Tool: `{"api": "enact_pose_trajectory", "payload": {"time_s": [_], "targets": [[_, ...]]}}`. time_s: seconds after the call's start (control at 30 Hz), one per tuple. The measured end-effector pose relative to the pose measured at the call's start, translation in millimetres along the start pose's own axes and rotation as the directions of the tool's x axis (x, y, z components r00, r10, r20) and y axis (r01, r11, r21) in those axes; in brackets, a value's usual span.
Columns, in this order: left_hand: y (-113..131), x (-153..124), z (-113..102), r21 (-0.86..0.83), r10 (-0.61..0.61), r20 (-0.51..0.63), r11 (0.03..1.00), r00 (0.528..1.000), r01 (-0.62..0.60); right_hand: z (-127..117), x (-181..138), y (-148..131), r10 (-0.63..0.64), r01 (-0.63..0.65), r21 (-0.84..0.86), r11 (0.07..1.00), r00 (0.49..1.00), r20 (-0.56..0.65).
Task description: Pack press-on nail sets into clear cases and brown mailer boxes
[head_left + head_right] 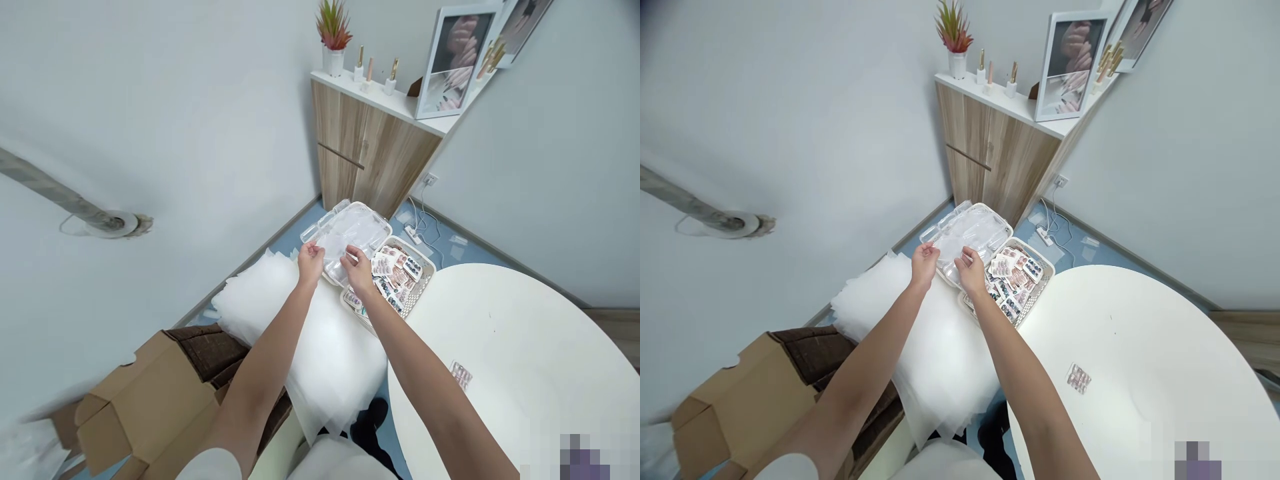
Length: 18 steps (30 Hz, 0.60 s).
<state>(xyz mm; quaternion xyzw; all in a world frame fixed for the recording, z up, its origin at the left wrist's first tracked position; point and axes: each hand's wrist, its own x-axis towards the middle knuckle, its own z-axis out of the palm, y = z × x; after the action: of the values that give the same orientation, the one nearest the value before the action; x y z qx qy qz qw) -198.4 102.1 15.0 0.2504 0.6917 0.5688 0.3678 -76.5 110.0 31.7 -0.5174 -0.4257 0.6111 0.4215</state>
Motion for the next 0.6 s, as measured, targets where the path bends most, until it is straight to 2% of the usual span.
{"api": "enact_pose_trajectory", "payload": {"time_s": [0.17, 0.27, 0.33, 0.43, 0.53, 0.6], "targets": [[10.1, -32.0, 8.9, -0.166, -0.011, 0.087, 0.986, 0.996, 0.026, -26.5, -26.4, -6.6, -0.026, 0.032, 0.055, 0.998, 0.994, -0.106], [17.0, -59.0, 21.6, -0.204, 0.017, 0.197, 0.979, 0.98, 0.024, -58.0, -52.5, -13.8, -0.014, 0.03, 0.103, 0.994, 0.989, -0.149], [20.6, -82.9, 33.3, -0.21, 0.032, 0.313, 0.977, 0.949, 0.037, -86.0, -76.9, -19.2, -0.009, 0.031, 0.124, 0.992, 0.984, -0.176], [23.7, -130.2, 53.4, -0.163, 0.03, 0.527, 0.984, 0.849, 0.066, -135.3, -124.4, -25.7, 0.009, 0.01, 0.111, 0.994, 0.985, -0.171], [23.1, -188.6, 72.8, -0.068, -0.004, 0.721, 0.995, 0.693, 0.076, -188.1, -181.0, -27.0, 0.049, -0.04, 0.059, 0.997, 0.985, -0.164], [20.0, -230.0, 84.8, -0.029, -0.018, 0.8, 0.997, 0.6, 0.068, -222.9, -220.2, -23.8, 0.076, -0.069, 0.042, 0.997, 0.978, -0.192]]}}
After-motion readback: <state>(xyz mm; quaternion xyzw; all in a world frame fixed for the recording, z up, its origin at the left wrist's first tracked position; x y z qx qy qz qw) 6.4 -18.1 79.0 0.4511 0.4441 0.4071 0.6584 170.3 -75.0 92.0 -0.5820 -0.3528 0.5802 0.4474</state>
